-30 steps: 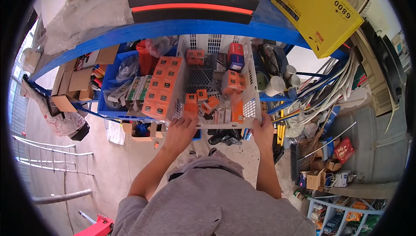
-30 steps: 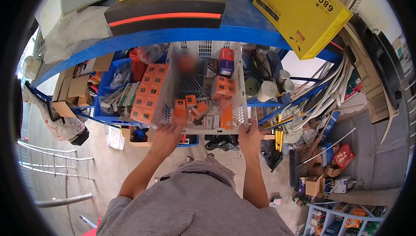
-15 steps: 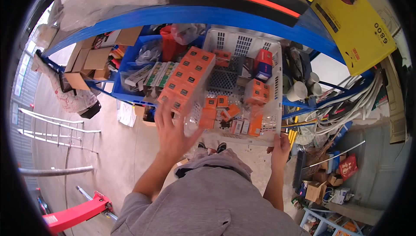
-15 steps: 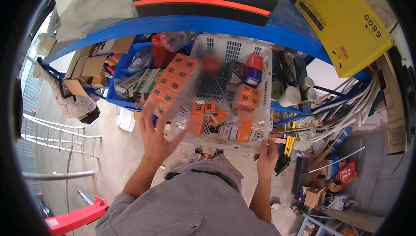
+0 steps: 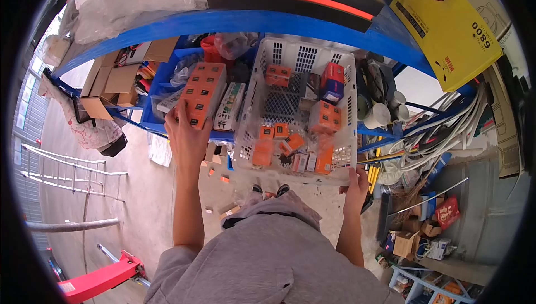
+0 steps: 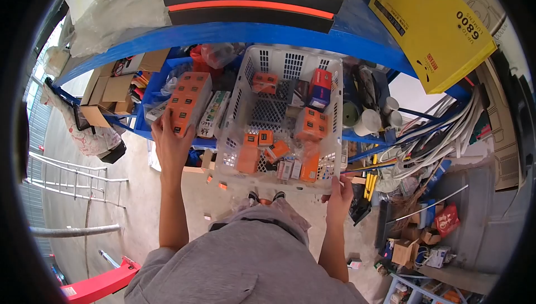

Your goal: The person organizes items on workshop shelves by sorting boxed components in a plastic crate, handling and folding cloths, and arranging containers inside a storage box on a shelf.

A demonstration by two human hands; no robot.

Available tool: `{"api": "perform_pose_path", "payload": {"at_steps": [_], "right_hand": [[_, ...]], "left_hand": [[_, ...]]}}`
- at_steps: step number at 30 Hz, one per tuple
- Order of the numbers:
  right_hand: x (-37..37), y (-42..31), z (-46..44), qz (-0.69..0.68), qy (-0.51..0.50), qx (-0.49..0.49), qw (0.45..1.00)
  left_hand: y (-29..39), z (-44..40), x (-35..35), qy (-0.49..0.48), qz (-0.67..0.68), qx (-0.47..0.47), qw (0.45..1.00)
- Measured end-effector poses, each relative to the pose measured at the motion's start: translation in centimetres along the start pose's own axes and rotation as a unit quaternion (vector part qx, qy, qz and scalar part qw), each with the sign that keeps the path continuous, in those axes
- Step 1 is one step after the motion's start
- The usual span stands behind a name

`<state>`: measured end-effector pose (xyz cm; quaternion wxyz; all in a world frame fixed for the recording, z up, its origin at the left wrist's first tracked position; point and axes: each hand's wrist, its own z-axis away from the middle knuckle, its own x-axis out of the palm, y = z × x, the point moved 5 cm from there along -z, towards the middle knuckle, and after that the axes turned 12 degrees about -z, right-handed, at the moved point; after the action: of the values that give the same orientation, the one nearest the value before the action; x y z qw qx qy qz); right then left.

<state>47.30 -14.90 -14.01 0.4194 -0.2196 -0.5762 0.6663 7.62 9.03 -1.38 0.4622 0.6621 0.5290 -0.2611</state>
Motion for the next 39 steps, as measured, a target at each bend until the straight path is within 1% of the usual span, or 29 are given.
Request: {"api": "perform_pose_path", "payload": {"at_steps": [2,3,5,6,7,8,9,10,11,12,13,14,15,17,19,21,23,24,26,29,30,32,33,35,36,38,39], "right_hand": [[0.2,-0.1,-0.3,0.005,-0.009,-0.001,1.000],[0.1,-0.1,-0.3,0.005,-0.008,-0.001,1.000],[-0.1,-0.1,-0.4,0.022,-0.011,0.007,1.000],[-0.3,-0.1,-0.3,0.024,-0.007,0.008,1.000],[-0.3,-0.2,-0.4,0.045,-0.013,0.007,0.999],[-0.3,-0.2,-0.3,0.066,-0.019,0.008,0.998],[-0.5,-0.5,-0.3,0.069,-0.016,0.009,0.997],[-0.4,-1.2,-0.5,0.124,-0.037,0.007,0.992],[-0.2,-1.8,-0.7,0.177,-0.059,0.005,0.982],[0.1,-2.6,-0.6,0.180,-0.056,0.007,0.982],[1.1,-5.5,-0.3,0.327,-0.043,-0.192,0.925],[2.7,-8.2,0.8,0.453,-0.030,-0.376,0.808],[4.5,-9.9,1.2,0.424,-0.028,-0.323,0.846],[8.2,-9.0,0.8,0.287,-0.142,-0.219,0.921],[13.6,-6.3,-0.2,0.339,-0.321,-0.226,0.855],[17.9,-2.3,-1.0,0.493,-0.393,-0.266,0.729],[19.8,3.3,-2.5,0.601,-0.406,-0.256,0.639],[20.2,3.6,-2.2,0.602,-0.402,-0.258,0.640],[20.8,4.3,-2.1,0.668,-0.366,-0.262,0.592],[20.2,6.5,-4.2,0.684,-0.363,-0.242,0.585],[20.0,6.2,-4.1,0.687,-0.359,-0.240,0.584],[19.5,4.7,-4.0,0.659,-0.313,-0.276,0.626],[19.2,3.3,-3.6,0.661,-0.312,-0.274,0.625],[17.8,-2.7,-2.7,0.567,-0.303,-0.305,0.702],[16.9,-5.2,-2.6,0.569,-0.303,-0.303,0.702],[14.4,-9.9,-3.1,0.479,-0.304,-0.274,0.777],[13.5,-10.3,-3.3,0.479,-0.303,-0.273,0.777]], "left_hand": [[0.4,-0.1,0.5,0.037,-0.047,0.040,0.997],[0.5,0.3,0.4,0.036,-0.047,0.040,0.997],[2.0,3.5,-1.1,0.148,-0.023,0.173,0.974],[1.6,6.5,0.3,0.047,0.062,0.240,0.968],[1.5,9.3,1.9,-0.053,0.146,0.301,0.941],[4.5,11.0,1.4,-0.105,0.234,0.379,0.889],[7.1,11.9,0.3,-0.142,0.182,0.426,0.875],[6.7,12.6,1.2,-0.145,0.185,0.424,0.874],[6.1,13.8,3.2,-0.167,0.154,0.428,0.875],[5.8,14.5,4.4,-0.190,0.124,0.432,0.873],[5.8,14.5,4.4,-0.186,0.133,0.423,0.877],[5.8,14.6,4.3,-0.190,0.135,0.423,0.876],[5.8,14.5,4.2,-0.184,0.138,0.425,0.876],[5.8,14.7,4.2,-0.181,0.145,0.426,0.874],[5.6,14.7,4.5,-0.176,0.150,0.414,0.880],[5.6,14.7,4.4,-0.179,0.147,0.414,0.880],[5.7,14.4,4.4,-0.176,0.142,0.417,0.880],[5.6,14.7,4.4,-0.181,0.142,0.413,0.881],[5.4,14.6,4.7,-0.182,0.142,0.413,0.881],[5.4,15.0,4.8,-0.173,0.164,0.399,0.885],[5.4,15.0,4.8,-0.171,0.162,0.395,0.888],[5.5,14.9,4.8,-0.172,0.165,0.390,0.890],[5.5,14.7,4.6,-0.172,0.167,0.388,0.890],[5.6,14.6,4.6,-0.177,0.174,0.385,0.889],[5.6,14.2,4.6,-0.176,0.170,0.387,0.889],[5.9,14.3,4.4,-0.177,0.170,0.385,0.890],[5.9,14.2,4.3,-0.179,0.172,0.385,0.889]]}}
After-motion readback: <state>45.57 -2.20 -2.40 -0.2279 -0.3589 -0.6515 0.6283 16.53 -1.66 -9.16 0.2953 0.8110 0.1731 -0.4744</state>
